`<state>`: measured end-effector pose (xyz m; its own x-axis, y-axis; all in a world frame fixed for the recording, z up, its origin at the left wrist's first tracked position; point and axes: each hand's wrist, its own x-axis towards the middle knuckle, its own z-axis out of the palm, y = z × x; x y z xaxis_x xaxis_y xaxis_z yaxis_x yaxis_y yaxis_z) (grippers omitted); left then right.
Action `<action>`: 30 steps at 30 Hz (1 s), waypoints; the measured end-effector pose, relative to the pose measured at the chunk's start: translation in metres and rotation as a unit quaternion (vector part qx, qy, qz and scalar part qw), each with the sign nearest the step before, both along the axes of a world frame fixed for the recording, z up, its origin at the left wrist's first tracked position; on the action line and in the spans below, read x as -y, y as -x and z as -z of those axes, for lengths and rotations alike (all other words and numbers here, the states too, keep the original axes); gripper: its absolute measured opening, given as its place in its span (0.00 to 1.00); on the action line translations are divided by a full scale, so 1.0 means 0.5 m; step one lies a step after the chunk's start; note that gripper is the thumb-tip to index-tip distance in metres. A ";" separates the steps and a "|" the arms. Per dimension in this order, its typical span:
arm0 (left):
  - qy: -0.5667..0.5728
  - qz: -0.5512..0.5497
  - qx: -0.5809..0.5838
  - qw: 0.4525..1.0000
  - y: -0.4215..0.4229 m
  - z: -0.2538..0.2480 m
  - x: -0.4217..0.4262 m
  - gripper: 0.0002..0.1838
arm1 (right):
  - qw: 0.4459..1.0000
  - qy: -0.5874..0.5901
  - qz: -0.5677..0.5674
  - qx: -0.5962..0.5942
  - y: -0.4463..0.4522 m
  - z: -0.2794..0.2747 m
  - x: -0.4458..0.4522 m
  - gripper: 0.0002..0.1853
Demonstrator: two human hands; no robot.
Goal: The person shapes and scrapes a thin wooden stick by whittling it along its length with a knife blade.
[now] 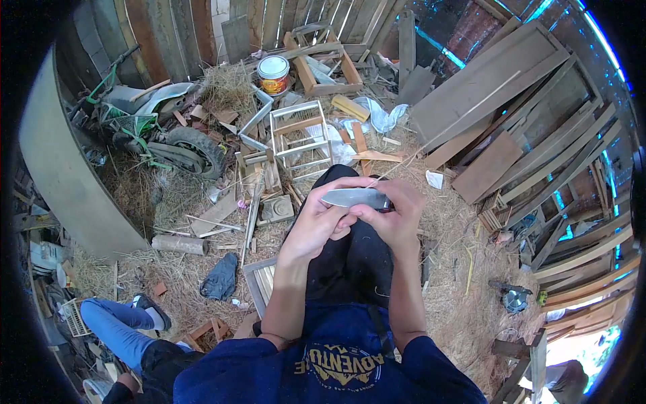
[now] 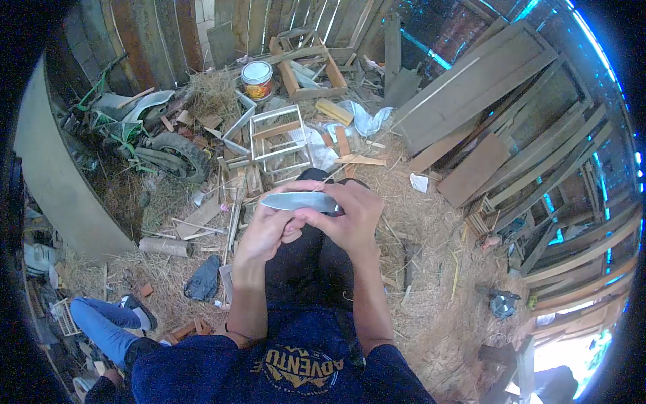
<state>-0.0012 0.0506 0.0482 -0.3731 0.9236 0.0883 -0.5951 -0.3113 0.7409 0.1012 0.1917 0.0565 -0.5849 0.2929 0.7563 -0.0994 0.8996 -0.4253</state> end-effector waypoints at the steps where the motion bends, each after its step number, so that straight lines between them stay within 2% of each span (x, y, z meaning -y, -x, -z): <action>1: -0.004 0.007 0.011 1.000 0.001 0.002 0.002 0.18 | 1.000 -0.004 0.000 0.005 0.000 0.000 0.000 0.27; 8: -0.003 0.054 0.048 0.997 0.013 0.004 0.008 0.22 | 0.999 -0.041 0.014 0.007 -0.005 -0.029 0.006 0.26; 11: 0.017 0.056 0.057 0.997 0.010 -0.004 0.006 0.20 | 0.998 -0.060 0.019 0.005 -0.008 -0.038 0.001 0.27; 19: 0.008 0.060 -0.004 0.998 0.020 0.004 0.016 0.20 | 0.997 -0.054 0.056 0.015 -0.030 -0.023 -0.020 0.31; 30: 0.020 0.046 -0.064 0.997 0.023 -0.001 0.024 0.19 | 0.995 -0.068 0.071 0.010 -0.035 -0.028 -0.022 0.30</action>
